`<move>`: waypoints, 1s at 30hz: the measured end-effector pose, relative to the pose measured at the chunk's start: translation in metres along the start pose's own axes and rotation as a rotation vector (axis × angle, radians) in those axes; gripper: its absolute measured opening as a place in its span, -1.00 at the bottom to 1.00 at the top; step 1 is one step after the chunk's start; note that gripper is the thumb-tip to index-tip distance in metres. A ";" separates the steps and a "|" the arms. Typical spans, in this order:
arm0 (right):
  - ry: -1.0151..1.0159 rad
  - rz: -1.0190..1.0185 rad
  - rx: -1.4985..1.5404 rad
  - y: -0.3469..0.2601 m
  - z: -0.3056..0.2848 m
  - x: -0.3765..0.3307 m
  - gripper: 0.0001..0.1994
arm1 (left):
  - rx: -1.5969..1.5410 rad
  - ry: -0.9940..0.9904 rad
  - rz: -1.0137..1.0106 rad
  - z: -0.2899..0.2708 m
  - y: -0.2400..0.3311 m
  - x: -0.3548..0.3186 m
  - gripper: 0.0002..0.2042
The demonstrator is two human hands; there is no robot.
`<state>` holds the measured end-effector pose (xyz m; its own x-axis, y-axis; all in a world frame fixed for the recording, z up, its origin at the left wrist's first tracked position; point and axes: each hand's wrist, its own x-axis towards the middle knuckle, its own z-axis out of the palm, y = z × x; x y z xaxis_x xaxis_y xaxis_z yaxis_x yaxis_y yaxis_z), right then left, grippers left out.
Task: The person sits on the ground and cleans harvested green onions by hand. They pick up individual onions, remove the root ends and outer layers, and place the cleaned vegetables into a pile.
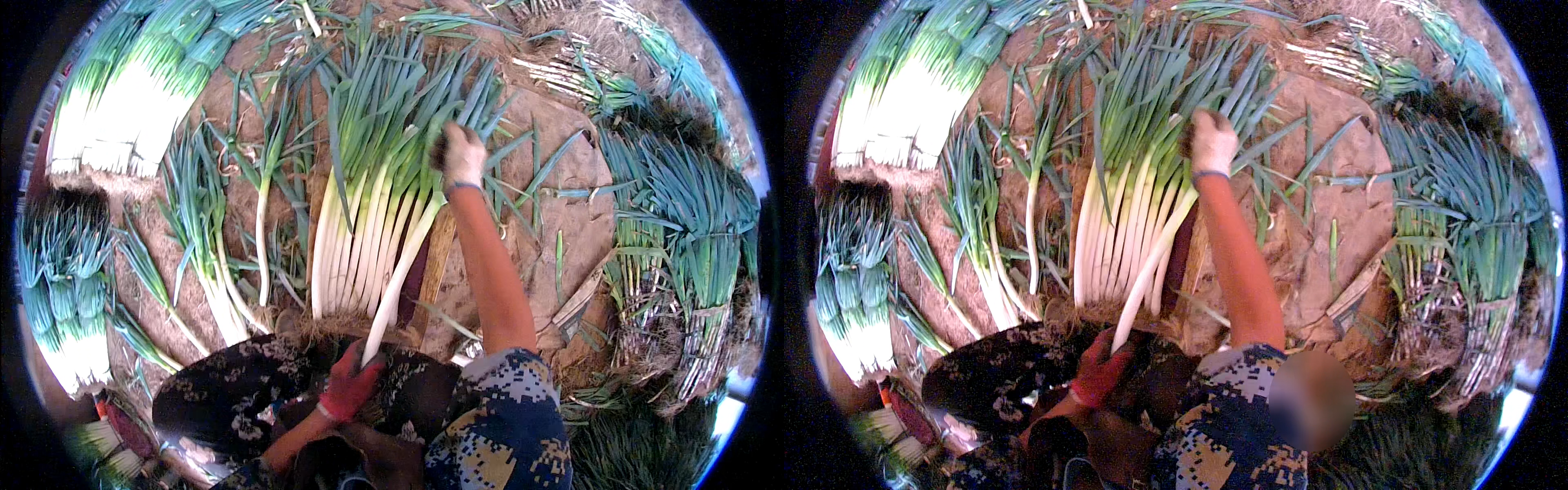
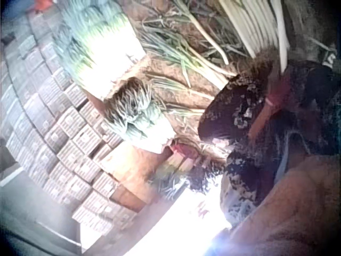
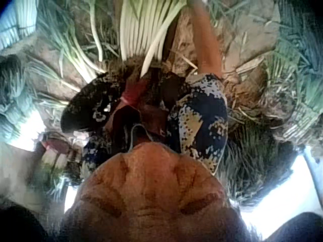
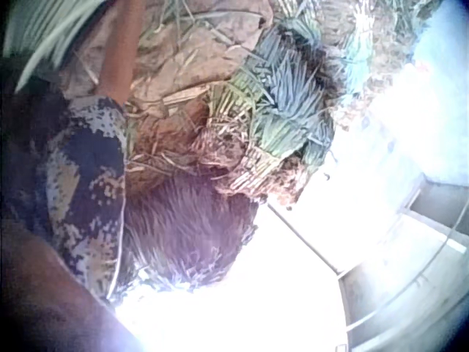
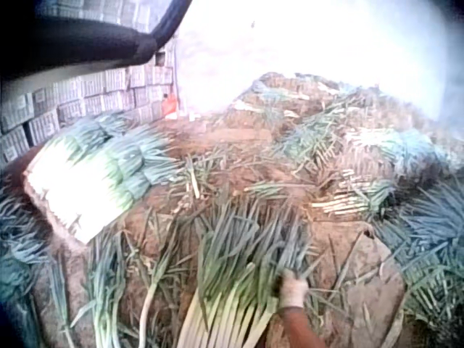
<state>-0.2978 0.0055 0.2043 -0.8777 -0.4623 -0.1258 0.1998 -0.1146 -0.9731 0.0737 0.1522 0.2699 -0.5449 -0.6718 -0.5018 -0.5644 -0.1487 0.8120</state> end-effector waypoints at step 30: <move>0.026 0.541 0.375 0.147 -0.023 0.086 -0.57 | -0.155 -0.119 -0.389 -0.032 -0.002 0.088 -0.62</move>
<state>-0.3541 -0.0309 0.0462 -0.6199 -0.5200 -0.5876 0.7500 -0.1726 -0.6386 0.0466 0.0698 0.2339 -0.3826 -0.4572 -0.8029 -0.6472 -0.4876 0.5860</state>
